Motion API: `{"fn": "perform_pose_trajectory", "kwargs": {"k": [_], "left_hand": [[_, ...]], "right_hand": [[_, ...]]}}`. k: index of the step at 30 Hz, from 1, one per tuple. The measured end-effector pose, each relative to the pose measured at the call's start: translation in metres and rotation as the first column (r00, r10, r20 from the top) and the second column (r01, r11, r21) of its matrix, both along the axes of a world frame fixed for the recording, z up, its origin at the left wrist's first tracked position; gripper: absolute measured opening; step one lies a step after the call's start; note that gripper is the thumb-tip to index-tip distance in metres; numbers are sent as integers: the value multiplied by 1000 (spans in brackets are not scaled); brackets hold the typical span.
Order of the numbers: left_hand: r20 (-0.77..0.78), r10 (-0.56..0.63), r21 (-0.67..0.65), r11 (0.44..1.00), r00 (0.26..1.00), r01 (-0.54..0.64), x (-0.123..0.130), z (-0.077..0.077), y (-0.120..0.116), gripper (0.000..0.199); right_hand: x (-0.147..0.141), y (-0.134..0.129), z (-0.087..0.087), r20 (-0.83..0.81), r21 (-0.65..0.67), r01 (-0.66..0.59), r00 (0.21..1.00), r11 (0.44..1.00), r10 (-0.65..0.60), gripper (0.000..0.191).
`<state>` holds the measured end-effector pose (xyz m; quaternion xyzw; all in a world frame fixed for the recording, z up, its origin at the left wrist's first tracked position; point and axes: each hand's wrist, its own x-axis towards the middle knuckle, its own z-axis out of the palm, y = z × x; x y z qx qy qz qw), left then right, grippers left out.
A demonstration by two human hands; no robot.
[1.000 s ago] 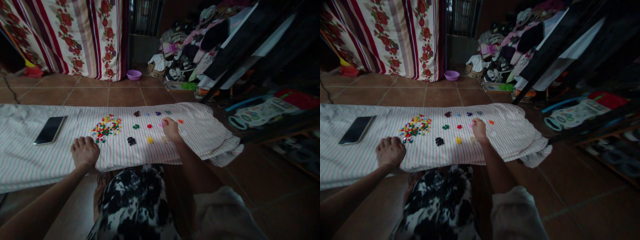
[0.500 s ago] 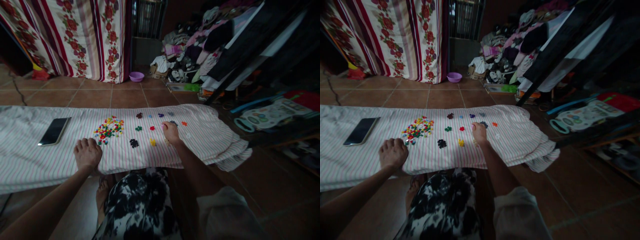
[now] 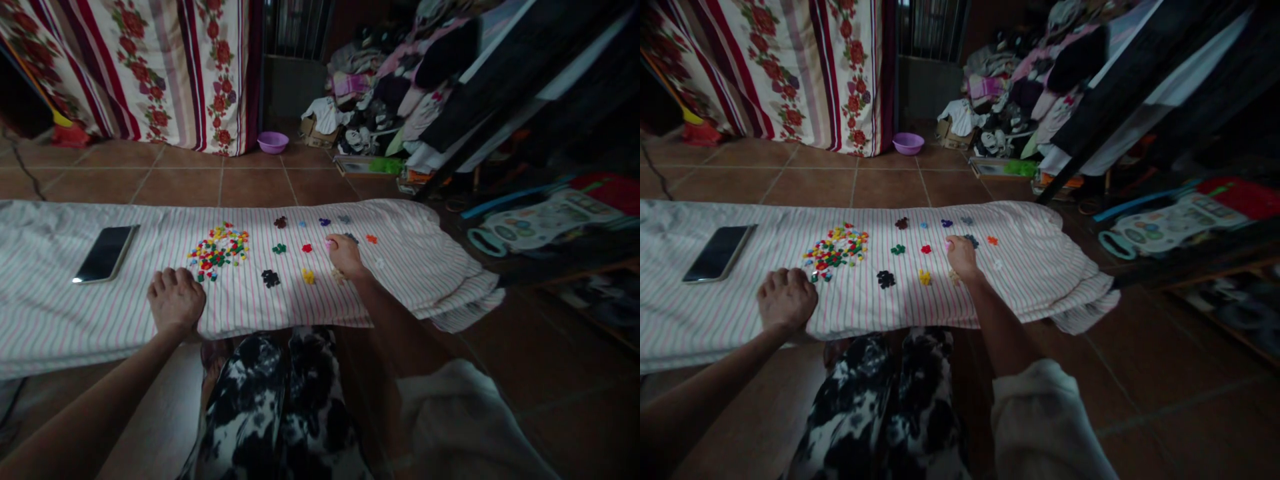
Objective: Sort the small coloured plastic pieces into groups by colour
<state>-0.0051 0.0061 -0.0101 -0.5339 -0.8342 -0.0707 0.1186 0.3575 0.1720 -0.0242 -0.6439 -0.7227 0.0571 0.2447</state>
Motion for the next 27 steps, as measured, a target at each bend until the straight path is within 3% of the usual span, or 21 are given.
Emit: {"fn": "perform_pose_trajectory", "kwargs": {"k": [11,27], "left_hand": [[-3,-9,15,1000,1000,9,-3,-3,1,40],[-31,-48,5,999,998,48,-10,-8,6,36]], "right_hand": [[4,-2,1,75,-39,-146,986,989,149,38],[7,2,3,54,-39,-121,991,992,123,39]]}}
